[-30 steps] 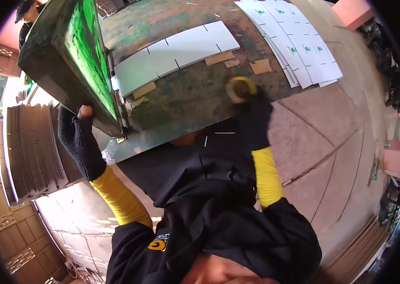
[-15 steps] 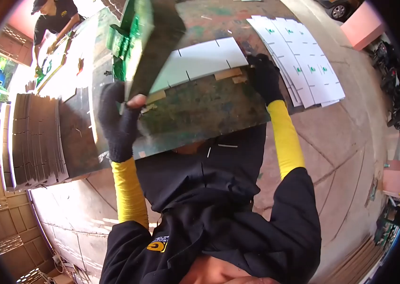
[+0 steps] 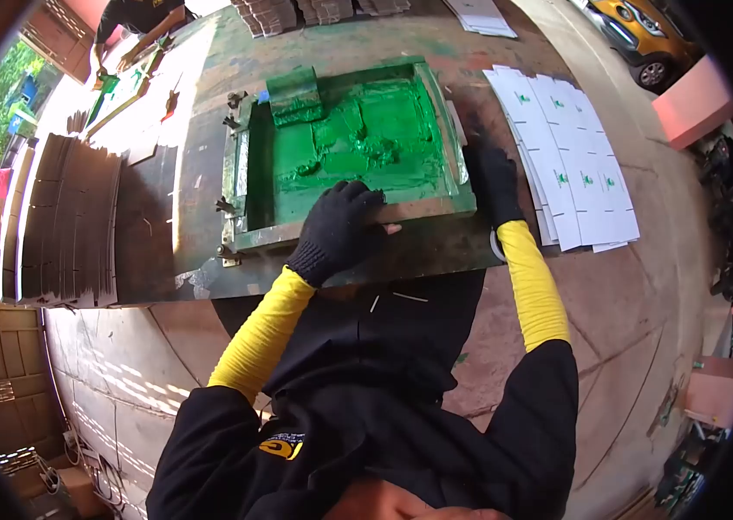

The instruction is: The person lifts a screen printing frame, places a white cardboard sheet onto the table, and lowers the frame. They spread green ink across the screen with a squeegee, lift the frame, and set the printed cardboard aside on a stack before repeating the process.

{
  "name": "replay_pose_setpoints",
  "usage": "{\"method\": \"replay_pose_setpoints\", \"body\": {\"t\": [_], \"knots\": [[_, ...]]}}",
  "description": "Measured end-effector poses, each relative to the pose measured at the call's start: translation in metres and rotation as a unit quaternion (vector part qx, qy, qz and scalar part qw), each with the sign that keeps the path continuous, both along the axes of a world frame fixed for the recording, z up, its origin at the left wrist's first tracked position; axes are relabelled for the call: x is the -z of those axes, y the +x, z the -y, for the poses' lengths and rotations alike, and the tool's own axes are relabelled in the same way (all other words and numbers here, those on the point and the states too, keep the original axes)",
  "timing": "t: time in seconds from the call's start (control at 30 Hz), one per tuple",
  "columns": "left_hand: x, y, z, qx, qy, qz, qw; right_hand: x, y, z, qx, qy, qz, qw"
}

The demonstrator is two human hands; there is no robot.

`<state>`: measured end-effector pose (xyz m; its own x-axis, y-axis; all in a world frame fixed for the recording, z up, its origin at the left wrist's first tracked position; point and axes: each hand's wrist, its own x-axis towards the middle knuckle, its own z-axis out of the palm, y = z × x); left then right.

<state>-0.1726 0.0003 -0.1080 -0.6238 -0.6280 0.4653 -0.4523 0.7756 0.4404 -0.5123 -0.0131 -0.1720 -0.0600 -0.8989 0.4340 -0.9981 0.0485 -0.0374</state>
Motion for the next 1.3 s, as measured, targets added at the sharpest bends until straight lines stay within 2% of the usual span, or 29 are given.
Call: {"method": "replay_pose_setpoints", "body": {"t": [0.13, 0.27, 0.37, 0.5, 0.67, 0.77, 0.8, 0.87, 0.93, 1.0, 1.07, 1.13, 1.17, 1.23, 1.3], "knots": [[-0.003, -0.004, -0.004, -0.038, 0.045, 0.011, 0.998, 0.022, -0.016, 0.001, -0.070, -0.030, -0.007, 0.997], [-0.007, -0.007, 0.014, 0.007, 0.035, 0.081, 0.996, 0.030, -0.024, 0.011, -0.088, -0.051, -0.005, 0.995], [-0.013, -0.024, 0.030, 0.052, -0.003, 0.182, 0.982, 0.027, -0.024, 0.007, -0.057, -0.003, -0.005, 0.998], [-0.003, -0.043, 0.028, 0.046, 0.090, 0.110, 0.989, 0.018, -0.025, 0.004, -0.128, -0.054, 0.051, 0.989], [0.017, -0.047, 0.020, -0.011, 0.051, 0.050, 0.997, 0.003, -0.028, 0.004, -0.168, -0.037, 0.035, 0.984], [0.014, -0.043, 0.022, 0.015, 0.090, 0.010, 0.996, -0.007, -0.042, 0.023, -0.096, 0.103, 0.083, 0.987], [0.013, -0.041, 0.024, 0.001, 0.088, 0.012, 0.996, -0.026, -0.016, 0.039, -0.110, 0.102, 0.084, 0.985], [0.012, -0.041, 0.023, 0.004, 0.109, 0.022, 0.994, -0.068, 0.033, 0.062, -0.069, -0.010, 0.193, 0.979], [0.014, -0.042, 0.020, 0.014, 0.121, 0.034, 0.992, -0.083, 0.077, 0.105, -0.234, -0.073, 0.242, 0.939], [0.015, -0.042, 0.021, 0.014, 0.129, 0.029, 0.991, -0.099, 0.135, 0.146, -0.301, -0.058, 0.182, 0.934], [0.012, -0.041, 0.023, 0.014, 0.126, 0.033, 0.991, -0.091, 0.172, 0.196, -0.306, -0.025, 0.106, 0.946], [0.007, -0.040, 0.022, 0.007, 0.139, 0.064, 0.988, -0.079, 0.205, 0.243, -0.243, 0.018, 0.015, 0.970], [0.005, -0.040, 0.021, 0.004, 0.146, 0.078, 0.986, -0.077, 0.214, 0.257, -0.243, 0.015, 0.019, 0.970], [0.002, -0.040, 0.019, 0.005, 0.157, 0.100, 0.983, -0.075, 0.227, 0.276, -0.242, 0.123, -0.092, 0.958], [-0.001, -0.038, 0.022, 0.006, 0.179, 0.133, 0.975, -0.071, 0.236, 0.289, -0.249, 0.115, -0.078, 0.958]]}}
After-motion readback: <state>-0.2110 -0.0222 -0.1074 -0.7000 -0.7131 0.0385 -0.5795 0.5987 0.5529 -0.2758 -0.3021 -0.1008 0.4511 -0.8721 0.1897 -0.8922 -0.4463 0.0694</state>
